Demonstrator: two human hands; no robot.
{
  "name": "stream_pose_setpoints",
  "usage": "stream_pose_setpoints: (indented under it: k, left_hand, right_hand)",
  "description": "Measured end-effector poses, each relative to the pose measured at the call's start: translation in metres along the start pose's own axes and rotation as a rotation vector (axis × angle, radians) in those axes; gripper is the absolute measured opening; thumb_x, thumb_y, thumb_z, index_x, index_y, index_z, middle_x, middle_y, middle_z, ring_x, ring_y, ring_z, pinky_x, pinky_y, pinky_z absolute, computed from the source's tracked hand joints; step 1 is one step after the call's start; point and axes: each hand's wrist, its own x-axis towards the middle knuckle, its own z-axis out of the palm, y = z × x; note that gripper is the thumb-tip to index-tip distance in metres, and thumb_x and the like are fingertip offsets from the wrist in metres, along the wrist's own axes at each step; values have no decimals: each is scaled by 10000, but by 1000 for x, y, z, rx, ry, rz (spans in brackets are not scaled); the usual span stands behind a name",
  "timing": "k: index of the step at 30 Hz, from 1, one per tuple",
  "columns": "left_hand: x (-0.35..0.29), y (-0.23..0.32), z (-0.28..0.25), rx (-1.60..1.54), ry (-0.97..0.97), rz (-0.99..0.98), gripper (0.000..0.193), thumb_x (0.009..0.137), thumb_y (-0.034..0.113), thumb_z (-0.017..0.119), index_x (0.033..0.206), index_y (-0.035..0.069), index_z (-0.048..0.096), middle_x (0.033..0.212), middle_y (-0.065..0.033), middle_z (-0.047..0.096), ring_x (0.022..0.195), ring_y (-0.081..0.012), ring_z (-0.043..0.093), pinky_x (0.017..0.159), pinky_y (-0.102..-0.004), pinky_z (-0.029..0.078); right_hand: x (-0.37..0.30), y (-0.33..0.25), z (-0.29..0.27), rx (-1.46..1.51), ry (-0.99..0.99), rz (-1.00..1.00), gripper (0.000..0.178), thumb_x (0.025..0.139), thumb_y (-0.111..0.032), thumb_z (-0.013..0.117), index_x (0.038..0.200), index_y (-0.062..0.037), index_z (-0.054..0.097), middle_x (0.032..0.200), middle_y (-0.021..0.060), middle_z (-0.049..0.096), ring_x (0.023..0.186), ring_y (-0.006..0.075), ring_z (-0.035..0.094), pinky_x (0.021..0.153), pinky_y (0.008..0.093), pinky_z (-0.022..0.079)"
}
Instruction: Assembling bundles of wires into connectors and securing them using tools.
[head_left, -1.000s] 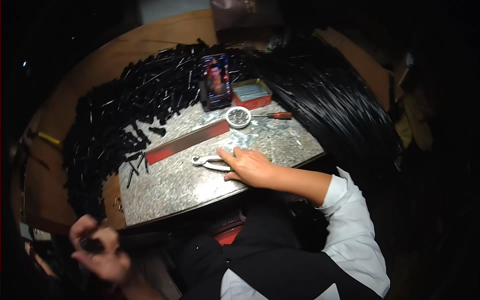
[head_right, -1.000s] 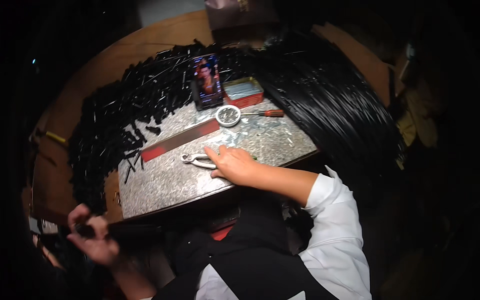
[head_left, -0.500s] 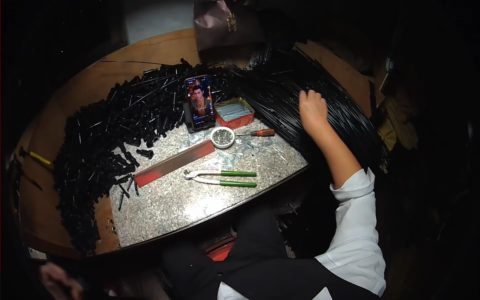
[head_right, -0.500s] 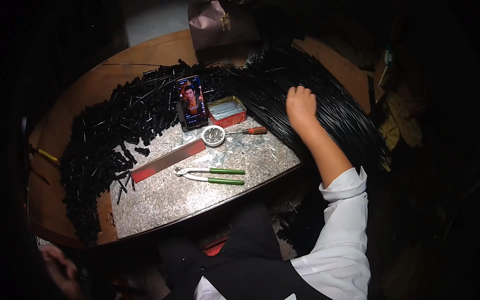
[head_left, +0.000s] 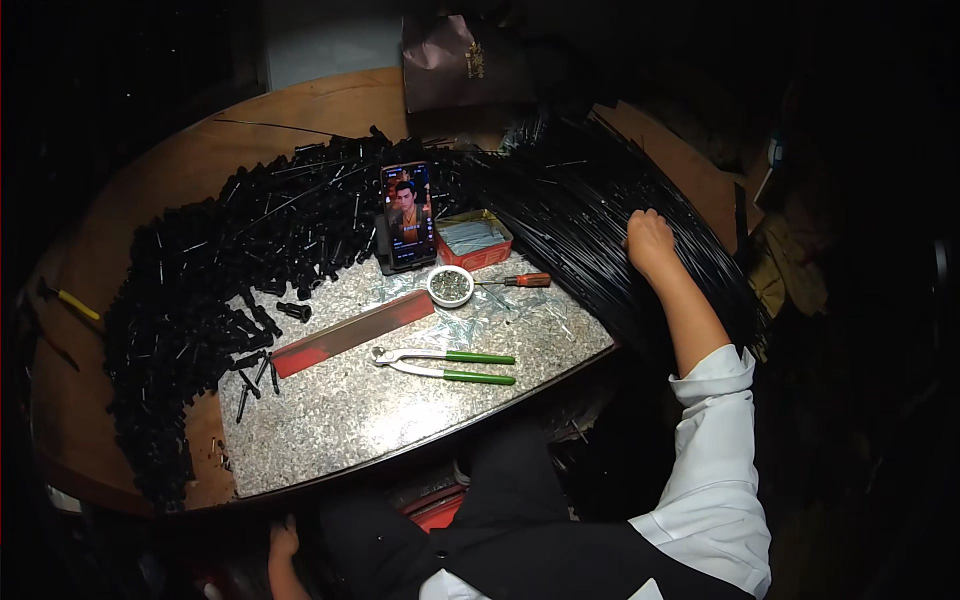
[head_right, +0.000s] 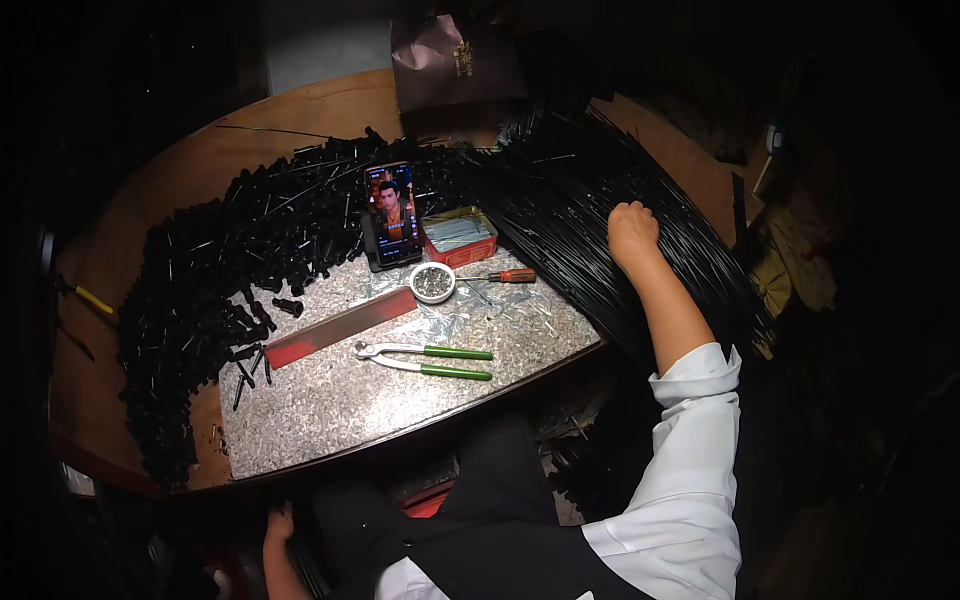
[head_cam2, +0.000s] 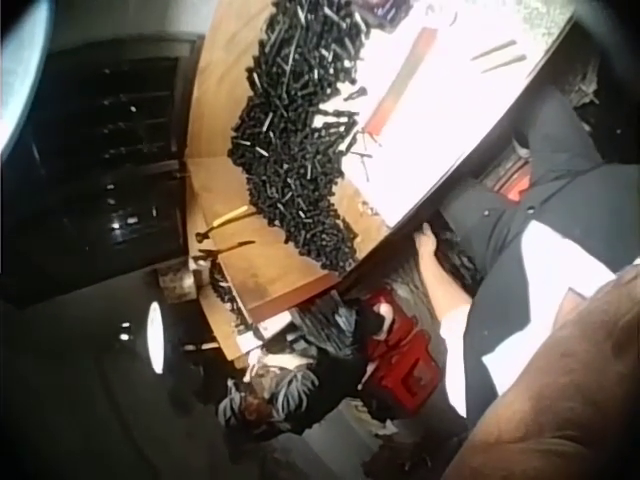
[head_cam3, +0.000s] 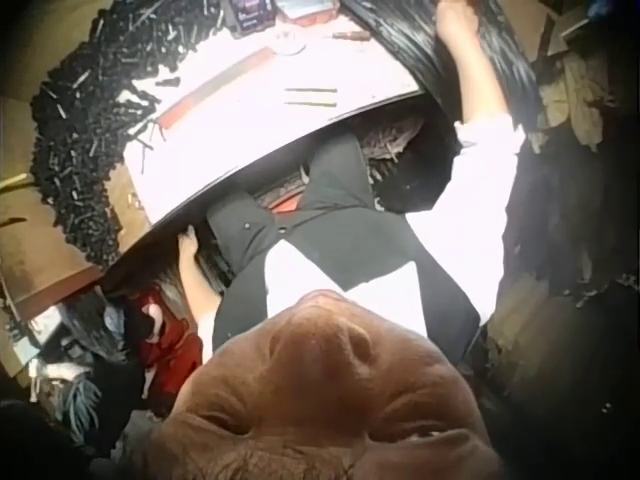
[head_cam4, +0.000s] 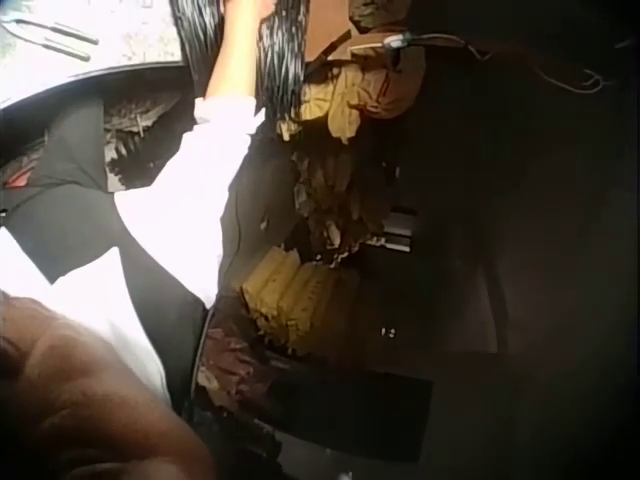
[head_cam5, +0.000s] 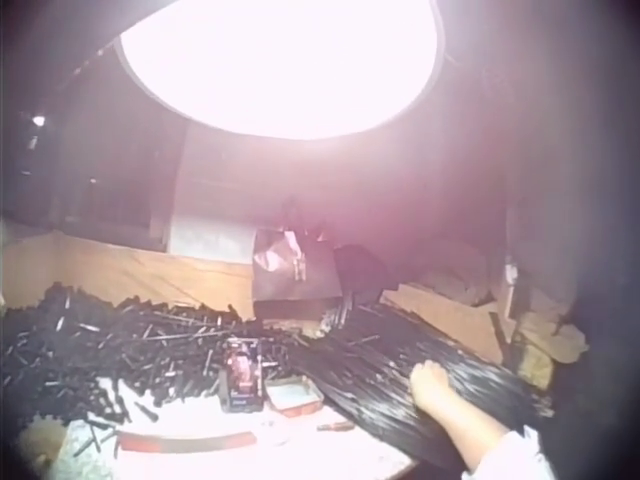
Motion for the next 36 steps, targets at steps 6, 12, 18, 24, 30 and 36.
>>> stream_pose_setpoints:
  k: [6, 12, 18, 24, 30, 36]
  left_hand:
    - [48, -69, 49, 105, 43, -36, 562, 969, 383, 323, 1222, -86, 503, 1262, -330, 471, 1193, -445, 444, 1057, -470, 297]
    - [31, -24, 36, 266, 2, 202, 382, 937, 240, 382, 1016, -51, 616, 1044, -284, 598, 999, -428, 558, 906, -543, 395]
    - [7, -4, 18, -92, 191, 81, 425, 912, 295, 480, 1001, -106, 588, 1028, -332, 570, 1011, -475, 523, 918, -492, 401]
    - [-16, 12, 1, -201, 225, 113, 500, 901, 340, 525, 1012, -147, 544, 1046, -364, 547, 989, -510, 518, 875, -503, 423]
    - [-26, 18, -3, -231, 188, 100, 541, 898, 345, 555, 1092, -156, 493, 1093, -374, 528, 1054, -502, 503, 917, -475, 416]
    - [-41, 30, -7, -204, 112, 122, 600, 901, 364, 529, 1176, -163, 451, 1177, -386, 483, 1121, -503, 469, 970, -458, 392]
  right_hand:
    - [10, 0, -8, 147, -178, 120, 291, 787, -172, 692, 981, 31, 617, 1109, 205, 588, 1053, 355, 570, 877, 425, 484]
    - [14, 9, -4, 182, -174, 100, 273, 821, -178, 652, 1029, -2, 633, 1139, 215, 577, 1060, 355, 572, 885, 420, 481]
    - [20, 13, 1, 240, -16, 91, 246, 850, -161, 606, 1004, 30, 596, 1095, 195, 578, 1066, 358, 551, 888, 429, 465]
    - [22, 12, 3, 268, 53, 53, 246, 879, -166, 545, 957, 65, 578, 1064, 233, 567, 1021, 384, 560, 864, 448, 469]
    - [28, 19, 4, 257, 69, 34, 251, 892, -190, 533, 932, 55, 565, 936, 252, 624, 899, 404, 607, 806, 469, 485]
    - [28, 20, -1, 188, 71, -27, 253, 904, -219, 530, 928, 33, 532, 816, 236, 643, 831, 406, 627, 741, 474, 497]
